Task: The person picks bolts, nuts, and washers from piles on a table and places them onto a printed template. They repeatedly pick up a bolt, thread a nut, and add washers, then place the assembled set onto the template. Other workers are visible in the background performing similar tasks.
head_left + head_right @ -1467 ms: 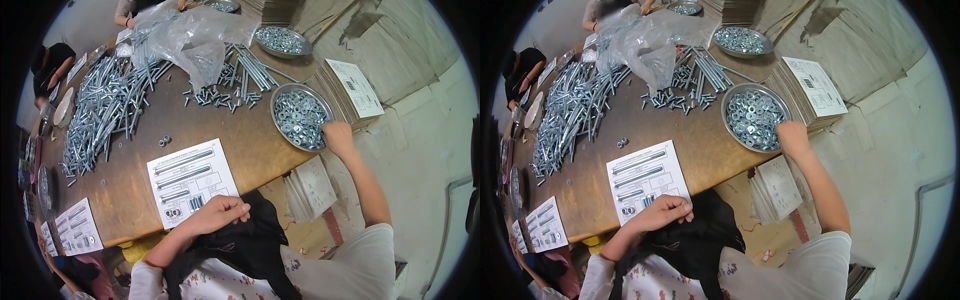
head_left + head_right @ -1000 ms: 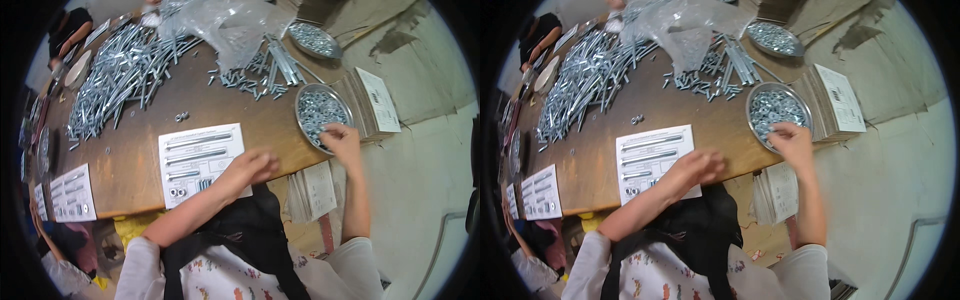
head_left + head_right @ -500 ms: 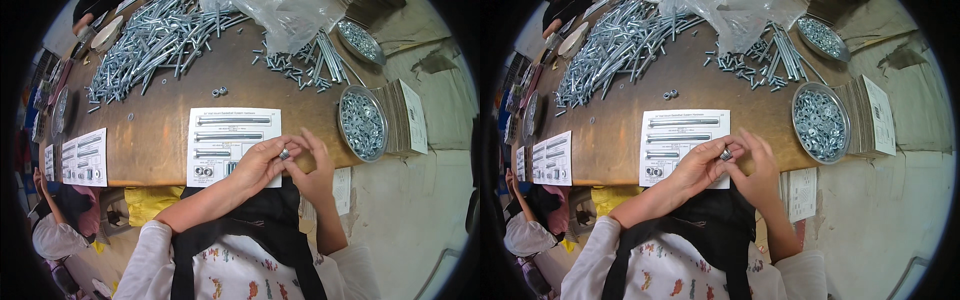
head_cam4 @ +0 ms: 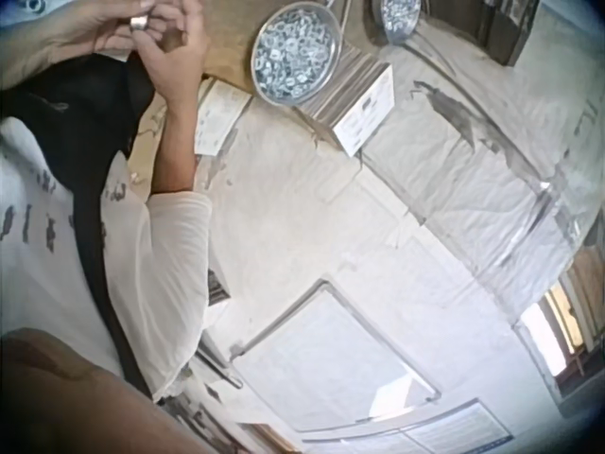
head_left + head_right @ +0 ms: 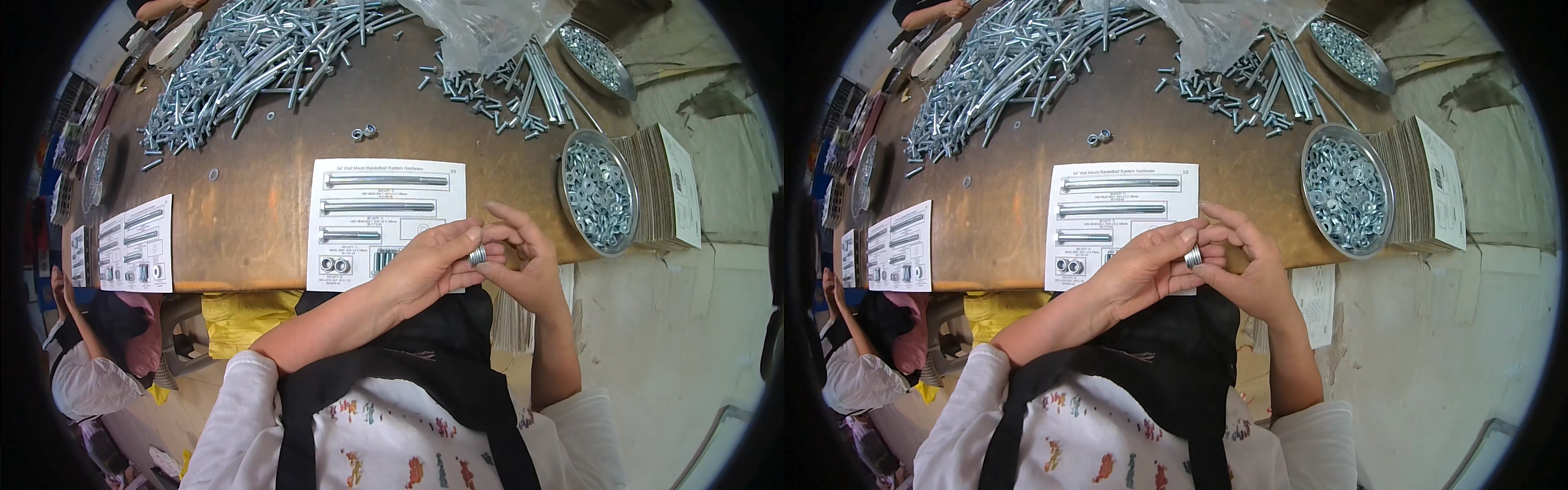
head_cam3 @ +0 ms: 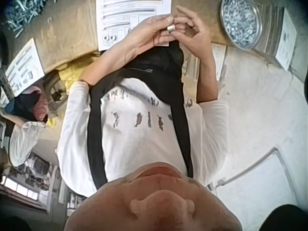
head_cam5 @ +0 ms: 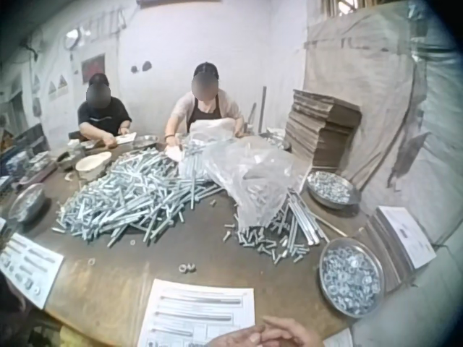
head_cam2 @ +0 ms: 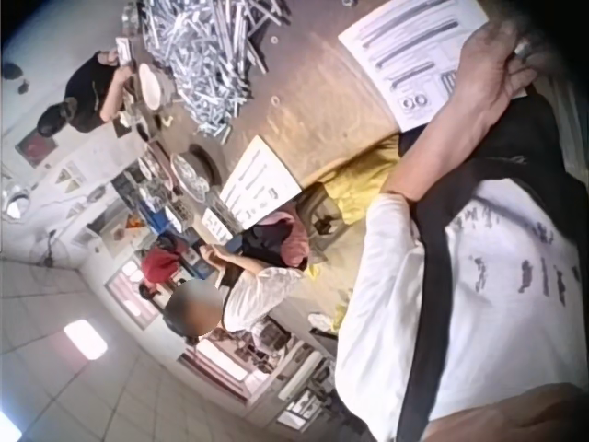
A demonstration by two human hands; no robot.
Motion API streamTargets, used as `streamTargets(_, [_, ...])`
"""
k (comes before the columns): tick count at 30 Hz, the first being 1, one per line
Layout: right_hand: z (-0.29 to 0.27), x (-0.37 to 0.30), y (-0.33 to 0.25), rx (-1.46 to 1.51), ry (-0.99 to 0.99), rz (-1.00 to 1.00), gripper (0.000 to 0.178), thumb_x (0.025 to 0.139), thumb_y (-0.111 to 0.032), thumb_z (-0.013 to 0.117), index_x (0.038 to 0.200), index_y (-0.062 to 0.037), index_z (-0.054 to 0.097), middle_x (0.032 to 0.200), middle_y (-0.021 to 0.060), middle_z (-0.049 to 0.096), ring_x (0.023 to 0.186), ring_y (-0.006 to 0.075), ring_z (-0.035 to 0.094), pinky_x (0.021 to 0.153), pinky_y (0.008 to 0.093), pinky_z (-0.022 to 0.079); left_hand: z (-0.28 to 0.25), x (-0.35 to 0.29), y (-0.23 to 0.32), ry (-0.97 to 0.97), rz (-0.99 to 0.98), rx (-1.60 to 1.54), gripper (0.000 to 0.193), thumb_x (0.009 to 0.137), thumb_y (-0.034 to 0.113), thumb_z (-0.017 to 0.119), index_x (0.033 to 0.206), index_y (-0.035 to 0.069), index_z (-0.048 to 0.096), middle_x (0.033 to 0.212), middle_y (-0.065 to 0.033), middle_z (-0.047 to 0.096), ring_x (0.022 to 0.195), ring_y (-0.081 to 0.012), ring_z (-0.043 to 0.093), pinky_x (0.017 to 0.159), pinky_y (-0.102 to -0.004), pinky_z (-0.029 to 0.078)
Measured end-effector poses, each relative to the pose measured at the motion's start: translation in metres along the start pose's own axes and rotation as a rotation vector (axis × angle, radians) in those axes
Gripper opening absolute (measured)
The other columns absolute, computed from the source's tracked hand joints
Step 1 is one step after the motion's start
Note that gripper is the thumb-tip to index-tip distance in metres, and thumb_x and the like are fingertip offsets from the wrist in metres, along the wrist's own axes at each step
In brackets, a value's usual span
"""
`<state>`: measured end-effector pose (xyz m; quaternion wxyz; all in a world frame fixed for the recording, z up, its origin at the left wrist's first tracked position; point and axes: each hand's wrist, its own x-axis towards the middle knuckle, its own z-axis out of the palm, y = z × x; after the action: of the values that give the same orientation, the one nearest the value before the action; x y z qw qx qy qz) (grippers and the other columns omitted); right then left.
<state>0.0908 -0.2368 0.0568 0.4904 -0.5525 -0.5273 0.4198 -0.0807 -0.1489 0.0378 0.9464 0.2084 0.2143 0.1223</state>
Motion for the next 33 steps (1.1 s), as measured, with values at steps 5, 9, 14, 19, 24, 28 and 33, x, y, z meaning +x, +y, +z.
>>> streamTargets(5, [0.002,-0.002,-0.002,0.091,0.007,0.010,0.069,0.077,0.008,0.073,0.141,-0.0022,0.049,0.108,0.0071,0.071,0.102,0.0128,0.065,0.093,0.0280,0.051,0.004,-0.005,0.002,-0.028,0.001,-0.032,0.034,0.104,0.027,0.055,0.130,0.006,0.049,0.122,-0.0073,0.065,0.106,-0.0130,0.066,0.087,-0.0264,0.056])
streamTargets(9, [0.006,-0.002,-0.003,0.114,-0.009,0.026,0.068,0.076,0.008,0.074,0.139,-0.0024,0.050,0.107,0.0064,0.071,0.102,0.0128,0.065,0.093,0.0281,0.051,0.004,-0.015,0.001,-0.033,0.035,-0.073,0.041,0.105,0.026,0.052,0.139,0.004,0.045,0.126,-0.0092,0.063,0.108,-0.0138,0.065,0.088,-0.0270,0.056])
streamTargets(14, [0.016,-0.003,-0.006,0.101,0.016,0.100,0.062,0.076,0.006,0.073,0.133,-0.0024,0.054,0.105,0.0061,0.072,0.102,0.0129,0.065,0.090,0.0297,0.051,-0.002,-0.038,0.002,0.053,-0.033,0.023,0.049,0.106,0.027,0.050,0.146,0.001,0.041,0.126,-0.0132,0.062,0.115,-0.0208,0.065,0.091,-0.0289,0.057])
streamTargets(19, [0.032,-0.003,0.008,-0.643,0.000,-0.210,0.054,0.074,0.000,0.075,0.126,-0.0062,0.060,0.098,0.0078,0.070,0.091,0.0234,0.067,0.081,0.0351,0.052,-0.037,-0.093,-0.013,-0.022,-0.344,0.194,0.046,0.106,0.029,0.049,0.142,0.001,0.047,0.126,-0.0145,0.064,0.118,-0.0225,0.064,0.095,-0.0292,0.054])
streamTargets(24, [0.052,-0.001,0.018,-0.831,-0.058,-0.348,0.051,0.072,-0.004,0.076,0.121,-0.0073,0.063,0.086,0.0085,0.066,0.084,0.0276,0.063,0.074,0.0392,0.051,-0.048,-0.102,-0.015,0.011,-0.333,0.143,0.041,0.107,0.026,0.048,0.140,0.002,0.050,0.126,-0.0147,0.064,0.118,-0.0242,0.064,0.097,-0.0295,0.053])
streamTargets(28, [0.061,0.002,0.011,-0.942,-0.075,-0.324,0.048,0.071,-0.004,0.077,0.117,-0.0070,0.064,0.088,0.0090,0.067,0.082,0.0282,0.065,0.072,0.0396,0.052,-0.043,-0.102,-0.015,0.033,-0.294,0.145,0.041,0.107,0.028,0.047,0.139,0.002,0.051,0.125,-0.0151,0.064,0.118,-0.0246,0.064,0.093,-0.0294,0.055])
streamTargets(33, [0.063,-0.003,-0.006,-0.881,-0.047,-0.134,0.042,0.071,-0.006,0.077,0.112,-0.0076,0.066,0.093,0.0100,0.068,0.089,0.0290,0.065,0.077,0.0391,0.052,-0.045,-0.097,-0.014,0.056,-0.153,0.095,0.042,0.107,0.028,0.046,0.141,0.003,0.047,0.126,-0.0135,0.063,0.118,-0.0218,0.063,0.094,-0.0285,0.054])
